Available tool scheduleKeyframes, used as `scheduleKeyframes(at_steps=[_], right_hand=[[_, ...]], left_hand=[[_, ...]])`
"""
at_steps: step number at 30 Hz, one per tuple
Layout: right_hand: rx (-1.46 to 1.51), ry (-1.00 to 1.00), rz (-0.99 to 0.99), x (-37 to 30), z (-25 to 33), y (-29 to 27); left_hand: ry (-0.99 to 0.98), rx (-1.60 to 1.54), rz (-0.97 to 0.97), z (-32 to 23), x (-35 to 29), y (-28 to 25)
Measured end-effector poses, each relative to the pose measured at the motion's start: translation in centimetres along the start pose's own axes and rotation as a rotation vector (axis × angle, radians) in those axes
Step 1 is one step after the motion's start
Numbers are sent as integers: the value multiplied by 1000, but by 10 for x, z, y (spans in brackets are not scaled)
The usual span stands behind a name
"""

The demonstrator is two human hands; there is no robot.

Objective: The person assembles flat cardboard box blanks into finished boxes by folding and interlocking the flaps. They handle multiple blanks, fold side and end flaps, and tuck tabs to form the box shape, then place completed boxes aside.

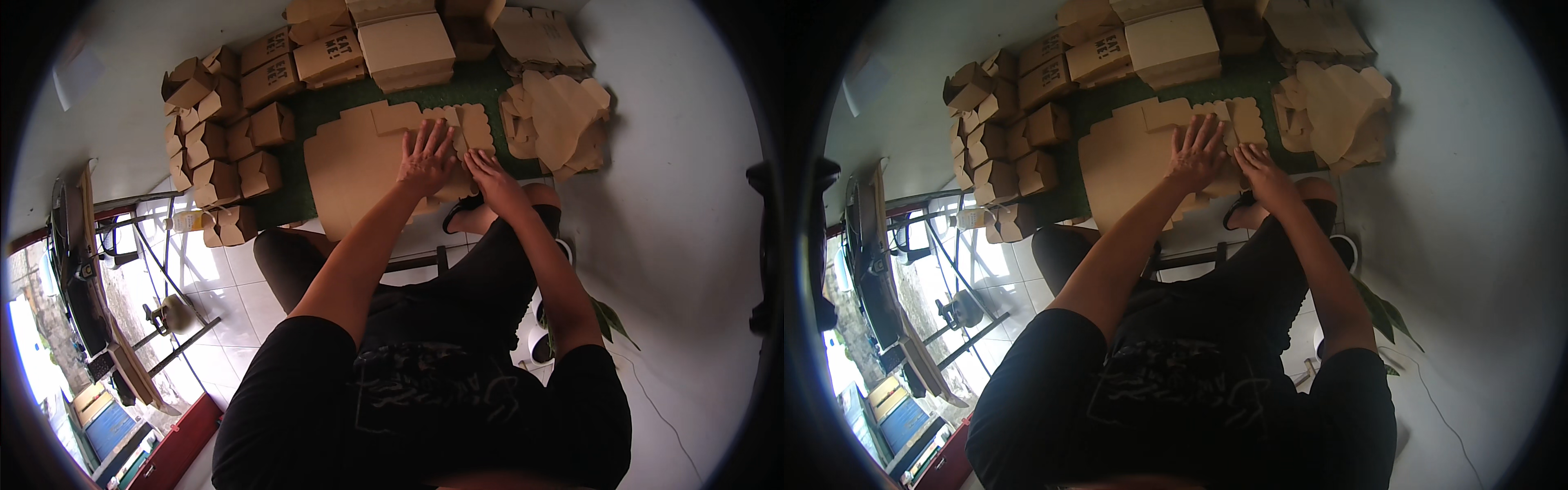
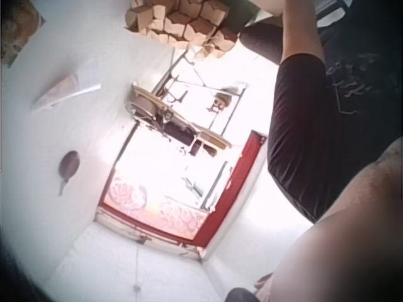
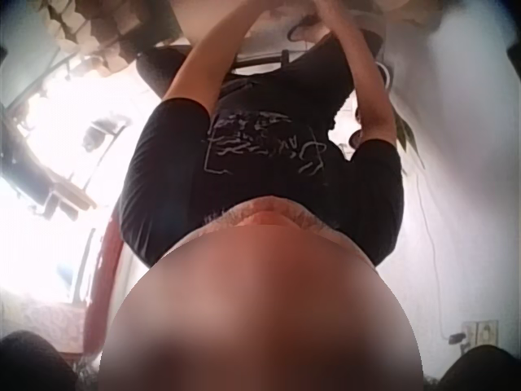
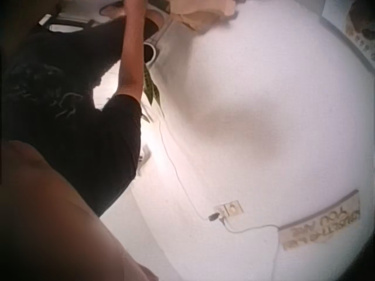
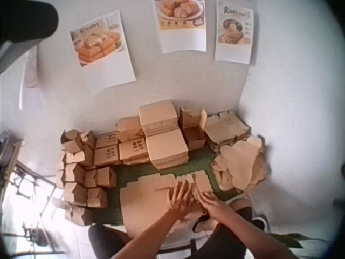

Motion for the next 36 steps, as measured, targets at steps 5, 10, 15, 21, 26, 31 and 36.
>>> scheduleKeyframes(at_steps=[5, 10, 15, 21, 26, 31, 36], right_hand=[[-154, 16, -52, -14, 17, 8], [-138, 93, -43, -16, 28, 14], [-188, 99, -37, -19, 33, 15], [-116, 140, 29, -28, 46, 22], [-123, 119, 34, -37, 53, 30], [-102, 83, 161, -42, 59, 23], [62, 229, 464, -7, 34, -9]], left_hand=[[-9, -22, 1, 1, 1, 0], [-14, -55, -88, -11, 8, -14], [-71, 25, -42, -21, 17, -19], [-64, 118, -6, -28, 18, -14], [-146, 134, 68, -31, 30, -11], [-139, 165, 83, -31, 37, -12], [-153, 196, 137, -28, 38, -10]])
Point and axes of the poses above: each hand's wrist, its own x-axis towards the middle knuckle, its own y-axis out of the palm, z = x × y, the point moved 4 cm from there along x, towards the middle knuckle, and after that the axes turned 7 degrees about -x, right-handed, at the moved point
